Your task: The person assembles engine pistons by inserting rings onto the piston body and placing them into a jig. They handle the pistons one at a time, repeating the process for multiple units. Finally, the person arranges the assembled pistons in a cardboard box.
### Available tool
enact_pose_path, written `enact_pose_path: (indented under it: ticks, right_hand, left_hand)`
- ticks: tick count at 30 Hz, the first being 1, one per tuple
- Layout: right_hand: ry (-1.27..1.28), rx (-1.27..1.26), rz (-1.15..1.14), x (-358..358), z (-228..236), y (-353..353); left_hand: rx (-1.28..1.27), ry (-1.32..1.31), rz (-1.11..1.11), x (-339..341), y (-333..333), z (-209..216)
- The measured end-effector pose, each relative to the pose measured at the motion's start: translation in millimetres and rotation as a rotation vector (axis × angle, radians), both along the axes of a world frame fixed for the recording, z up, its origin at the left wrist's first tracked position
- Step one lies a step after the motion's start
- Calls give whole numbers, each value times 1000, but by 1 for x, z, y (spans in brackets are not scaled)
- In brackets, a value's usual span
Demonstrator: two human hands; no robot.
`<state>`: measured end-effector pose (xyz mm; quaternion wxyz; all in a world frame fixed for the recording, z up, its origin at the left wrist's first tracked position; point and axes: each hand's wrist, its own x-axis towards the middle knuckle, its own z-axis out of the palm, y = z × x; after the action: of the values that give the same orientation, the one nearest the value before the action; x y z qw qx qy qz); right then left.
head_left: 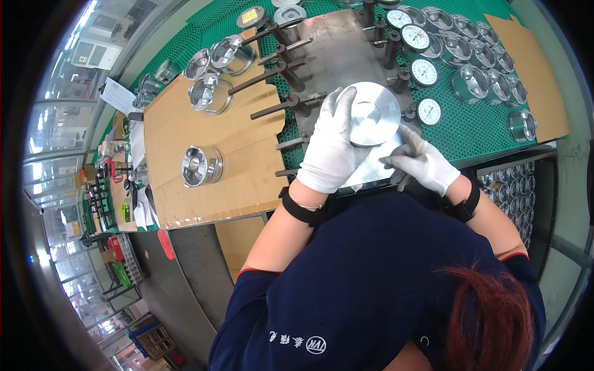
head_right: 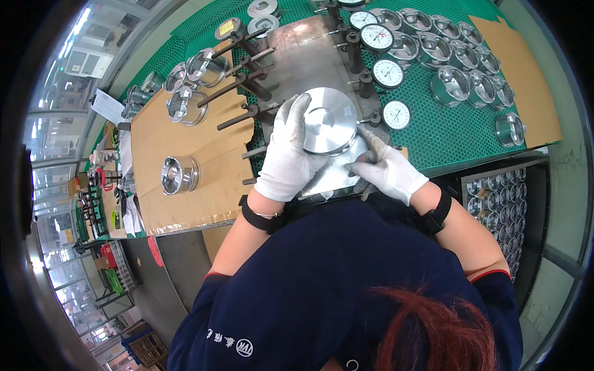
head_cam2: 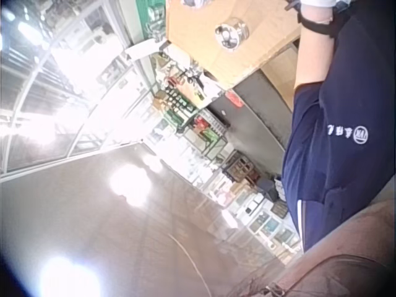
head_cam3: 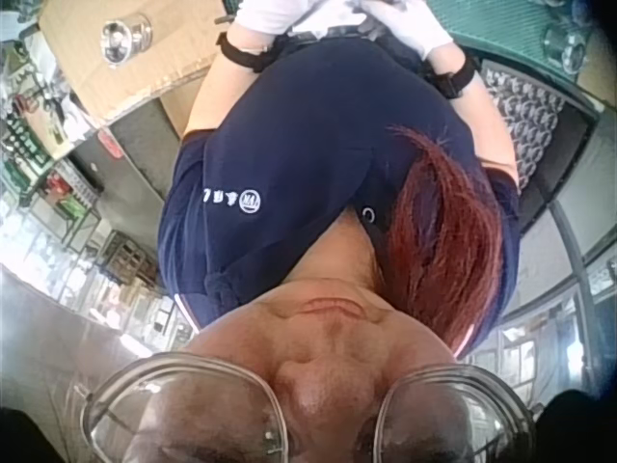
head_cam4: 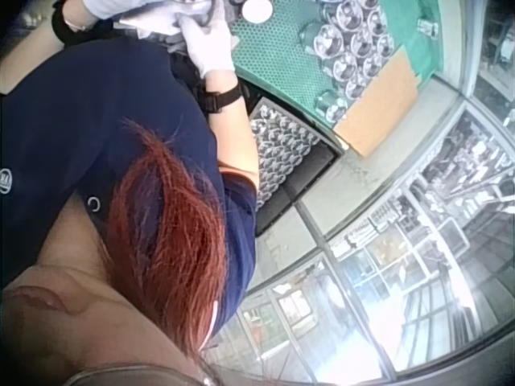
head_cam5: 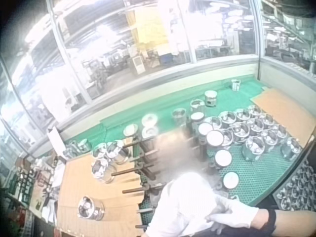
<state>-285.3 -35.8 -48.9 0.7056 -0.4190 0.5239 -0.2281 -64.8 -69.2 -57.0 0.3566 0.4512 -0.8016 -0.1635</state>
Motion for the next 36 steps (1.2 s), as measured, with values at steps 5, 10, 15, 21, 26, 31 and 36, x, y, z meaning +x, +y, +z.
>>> enact_pose_path:
  ticks: [5,10,15,21,26,31,36]
  right_hand:
    - [12,34,-9,2,4,-1]
    - [36,-102,134,-10,-2,-1]
    - [92,-763,21,-18,-6,14]
    - [-139,-468,-325,-96,-6,27]
    - [163,-586,-848,-177,-38,34]
    - [247,-180,-841,-189,-36,11]
    - [255,97,-609,-176,-91,-38]
  left_hand:
    - [-5,-2,36,-2,0,-5]
    - [-88,98,37,2,3,-1]
    - [720,346,-42,-8,26,50]
    - [188,470,-375,7,16,76]
    - [-92,260,511,148,-56,53]
    - [-34,-540,747,223,-86,2]
    - [217,-777,660,244,-129,-7]
